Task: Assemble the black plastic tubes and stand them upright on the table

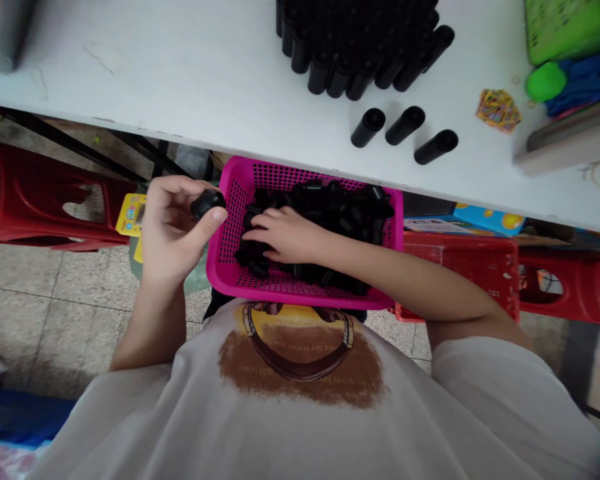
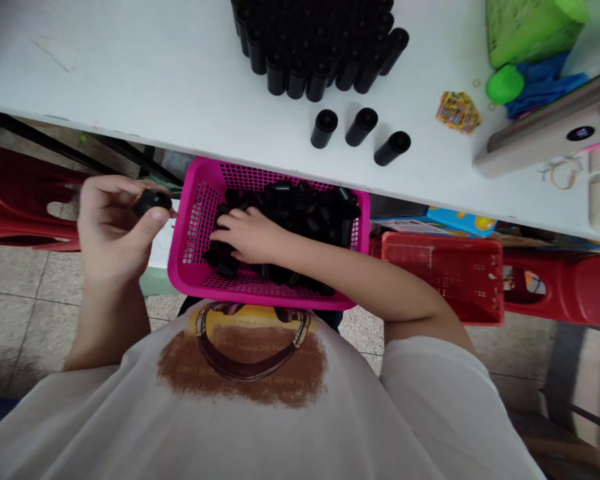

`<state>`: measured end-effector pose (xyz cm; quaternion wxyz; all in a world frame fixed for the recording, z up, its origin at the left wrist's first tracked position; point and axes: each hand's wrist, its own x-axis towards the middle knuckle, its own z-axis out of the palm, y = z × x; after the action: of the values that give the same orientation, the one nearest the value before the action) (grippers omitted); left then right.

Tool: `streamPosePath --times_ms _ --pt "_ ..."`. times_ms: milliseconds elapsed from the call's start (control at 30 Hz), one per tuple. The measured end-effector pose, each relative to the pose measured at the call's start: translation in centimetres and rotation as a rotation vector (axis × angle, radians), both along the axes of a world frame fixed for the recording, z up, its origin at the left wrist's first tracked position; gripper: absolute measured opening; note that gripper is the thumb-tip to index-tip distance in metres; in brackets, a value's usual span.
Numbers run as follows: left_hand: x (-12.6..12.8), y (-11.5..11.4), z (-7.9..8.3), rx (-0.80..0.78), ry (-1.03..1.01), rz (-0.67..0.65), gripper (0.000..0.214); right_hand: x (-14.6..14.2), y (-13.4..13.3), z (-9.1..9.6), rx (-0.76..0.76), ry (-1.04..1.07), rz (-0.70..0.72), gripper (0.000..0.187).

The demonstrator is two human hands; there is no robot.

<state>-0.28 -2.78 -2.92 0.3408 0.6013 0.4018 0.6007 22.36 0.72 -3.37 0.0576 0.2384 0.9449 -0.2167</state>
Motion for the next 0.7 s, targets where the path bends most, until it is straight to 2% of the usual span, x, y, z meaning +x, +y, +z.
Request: streamPosePath --times_ms 67,167,267,367,433,533,633,700 --pt "0.5 0.0 0.0 -0.001 0.012 -0.015 0.046 -1.8 -0.2 -0.7 -0.035 -0.073 0.083 0.055" --pt "1.2 -0.2 0.4 0.025 0.028 -0.027 0.047 -3.3 -0.5 -1.6 -0.011 -0.178 0.101 0.063" --pt "1.5 -0.4 0.8 -0.01 0.077 -0.043 0.046 -3.4 -0.7 -2.0 0.025 -0.182 0.147 0.052" --pt "1.3 -0.8 1.1 -0.047 0.135 -0.048 0.042 -2.3 -0.5 -1.5 -0.085 -0.095 0.081 0.043" --pt "1.1 -1.0 1.3 -0.071 0.163 -0.047 0.04 -0.8 -0.1 -0.6 -0.229 0.049 -0.059 0.034" --pt "1.2 -1.3 1.2 -0.112 0.202 -0.06 0.035 2.3 0.2 0.7 -0.483 0.378 -0.247 0.021" --pt "1.8 -1.6 1.0 -0.147 0.219 -0.066 0.034 5.1 -0.7 1.7 -0.93 0.64 -0.472 0.01" --pt "2.5 -1.7 1.0 -0.165 0.224 -0.088 0.034 6.3 -1.9 2.1 -1.21 0.779 -0.666 0.025"
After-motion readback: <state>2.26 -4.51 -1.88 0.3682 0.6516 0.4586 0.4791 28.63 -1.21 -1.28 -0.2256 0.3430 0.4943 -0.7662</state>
